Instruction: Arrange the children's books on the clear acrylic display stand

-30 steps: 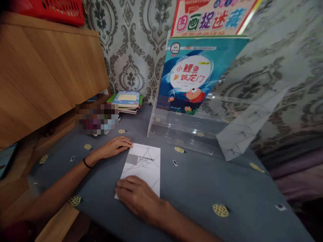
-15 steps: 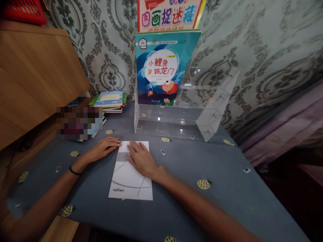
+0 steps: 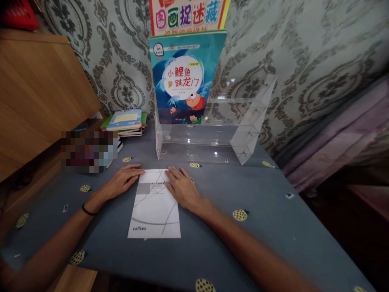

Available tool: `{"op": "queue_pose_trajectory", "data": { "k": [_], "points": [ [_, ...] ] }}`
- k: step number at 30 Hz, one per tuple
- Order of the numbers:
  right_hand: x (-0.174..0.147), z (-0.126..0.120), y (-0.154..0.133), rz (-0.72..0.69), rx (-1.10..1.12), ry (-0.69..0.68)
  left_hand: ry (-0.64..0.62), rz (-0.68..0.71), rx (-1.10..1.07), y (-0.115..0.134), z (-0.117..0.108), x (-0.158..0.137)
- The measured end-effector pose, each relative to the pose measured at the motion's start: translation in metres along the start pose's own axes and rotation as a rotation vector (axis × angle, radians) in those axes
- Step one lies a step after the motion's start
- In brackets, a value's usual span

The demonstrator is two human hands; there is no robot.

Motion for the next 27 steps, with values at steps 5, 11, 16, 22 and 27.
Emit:
{"op": "queue_pose_trajectory", "data": {
  "k": [5, 11, 16, 22, 27],
  "points": [
    [0.002, -0.002, -0.001, 0.021, -0.004, -0.035, -0.039, 0.071, 0.054, 0.025, 0.012, 0.008],
    [0.003, 0.002, 0.011, 0.049, 0.137, -0.066, -0.192, 0.206, 0.020, 0.067, 0.030, 0.013],
    [0.002, 0.003, 0.011, 0.054, 0.156, -0.075, -0.321, 0.312, -0.036, 0.107, 0.039, 0.008],
    [0.001, 0.000, 0.006, 0.033, 0.111, -0.049, -0.430, 0.357, -0.121, 0.141, 0.042, -0.012],
    [0.001, 0.000, 0.005, 0.036, 0.074, -0.062, -0.512, 0.383, -0.238, 0.161, 0.040, -0.031]
  ]
}}
Point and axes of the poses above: each hand's wrist, its own x-axis towards the middle knuckle, its own z-axis out of the palm, y = z × x, the point moved 5 cm from there along x, towards the middle knuckle, and after that the axes turned 5 degrees about y, right-handed, at the moved point
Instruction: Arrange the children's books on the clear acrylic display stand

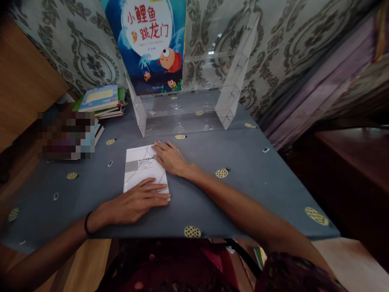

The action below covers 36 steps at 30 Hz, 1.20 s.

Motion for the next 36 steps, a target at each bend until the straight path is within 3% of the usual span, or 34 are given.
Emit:
{"op": "queue_pose_trajectory", "data": {
  "k": [10, 16, 23, 28, 32, 36],
  "points": [
    [-0.002, -0.002, -0.004, -0.026, -0.062, -0.022, 0.014, -0.027, -0.099, 0.003, -0.001, -0.010],
    [-0.003, -0.002, -0.005, -0.026, -0.070, -0.016, 0.082, -0.055, -0.186, 0.002, -0.008, -0.028],
    [-0.003, -0.004, -0.005, -0.030, -0.068, -0.012, 0.239, -0.201, -0.307, -0.016, -0.015, -0.049],
    [-0.008, -0.007, -0.024, -0.087, -0.089, -0.028, 0.419, -0.289, -0.019, -0.038, -0.020, -0.057],
    [-0.018, 0.000, -0.056, -0.220, -0.015, -0.106, 0.425, -0.380, 0.181, -0.050, -0.016, -0.059],
    [-0.021, 0.002, -0.064, -0.209, -0.001, -0.137, 0.438, -0.436, 0.270, -0.055, -0.012, -0.062]
  ]
}}
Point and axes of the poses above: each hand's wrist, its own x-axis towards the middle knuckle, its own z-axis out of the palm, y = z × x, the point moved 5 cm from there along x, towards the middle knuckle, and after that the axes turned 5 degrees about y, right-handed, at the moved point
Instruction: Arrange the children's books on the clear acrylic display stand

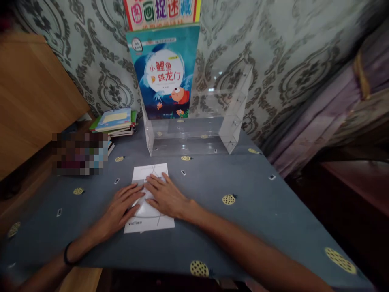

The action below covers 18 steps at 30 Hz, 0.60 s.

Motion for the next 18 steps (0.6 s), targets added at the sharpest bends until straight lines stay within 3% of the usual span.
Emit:
{"op": "queue_pose_trajectory", "data": {
  "k": [6, 11, 18],
  "points": [
    [-0.002, -0.014, 0.027, 0.180, -0.109, 0.089, 0.083, -0.092, 0.047, -0.013, 0.005, -0.002],
    [-0.004, -0.015, 0.033, 0.262, -0.166, 0.098, 0.124, -0.246, 0.046, -0.026, 0.010, 0.001],
    [-0.004, -0.010, 0.034, 0.271, -0.205, 0.111, 0.168, -0.417, -0.269, -0.037, 0.014, 0.017]
  ]
}}
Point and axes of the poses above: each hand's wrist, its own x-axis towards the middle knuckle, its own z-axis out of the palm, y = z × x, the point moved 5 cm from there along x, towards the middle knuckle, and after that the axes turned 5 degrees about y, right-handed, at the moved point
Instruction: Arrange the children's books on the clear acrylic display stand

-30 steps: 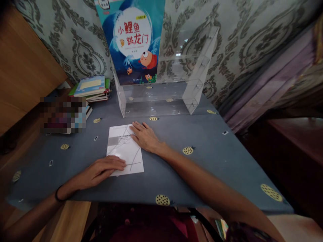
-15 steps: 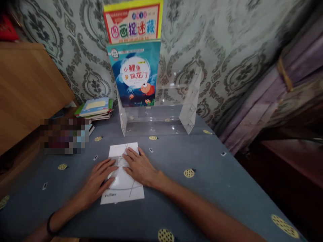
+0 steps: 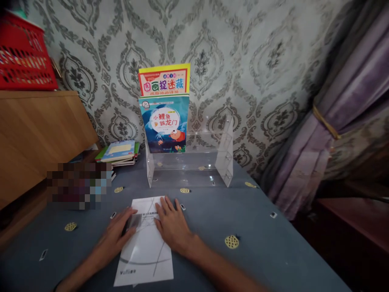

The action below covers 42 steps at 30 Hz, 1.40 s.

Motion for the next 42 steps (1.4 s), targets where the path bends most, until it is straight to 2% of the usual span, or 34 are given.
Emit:
{"op": "queue_pose_trajectory", "data": {
  "k": [3, 5, 10, 13, 19, 27, 34, 38, 40, 42],
  "points": [
    [0.000, 0.000, 0.001, 0.008, 0.009, 0.007, -0.025, -0.090, -0.223, 0.005, -0.002, 0.013],
    [0.000, 0.000, 0.001, 0.013, 0.028, -0.004, 0.003, -0.159, -0.362, 0.007, -0.007, 0.022],
    [0.000, -0.003, 0.001, 0.027, 0.060, -0.022, 0.083, -0.457, -0.656, 0.001, -0.020, 0.038],
    [0.000, -0.004, 0.001, 0.040, 0.070, -0.048, 0.081, -0.551, -0.787, 0.001, -0.021, 0.040],
    [0.000, -0.007, 0.000, 0.037, 0.068, -0.073, 0.041, -0.576, -0.829, -0.004, -0.018, 0.041],
    [-0.001, -0.005, 0.004, 0.003, 0.099, -0.089, 0.104, -0.692, -0.833, -0.012, -0.026, 0.056],
    [0.001, 0.005, 0.011, 0.005, 0.128, -0.090, 0.010, -0.697, -0.764, -0.019, -0.030, 0.060],
    [0.003, 0.016, 0.017, -0.022, 0.141, -0.083, -0.227, -0.572, -0.691, -0.012, -0.015, 0.055],
    [0.003, 0.019, 0.019, -0.032, 0.148, -0.082, -0.364, -0.490, -0.703, -0.006, -0.003, 0.050],
    [0.004, 0.020, 0.020, -0.020, 0.163, -0.092, -0.447, -0.430, -0.740, 0.000, 0.006, 0.045]
  ]
}}
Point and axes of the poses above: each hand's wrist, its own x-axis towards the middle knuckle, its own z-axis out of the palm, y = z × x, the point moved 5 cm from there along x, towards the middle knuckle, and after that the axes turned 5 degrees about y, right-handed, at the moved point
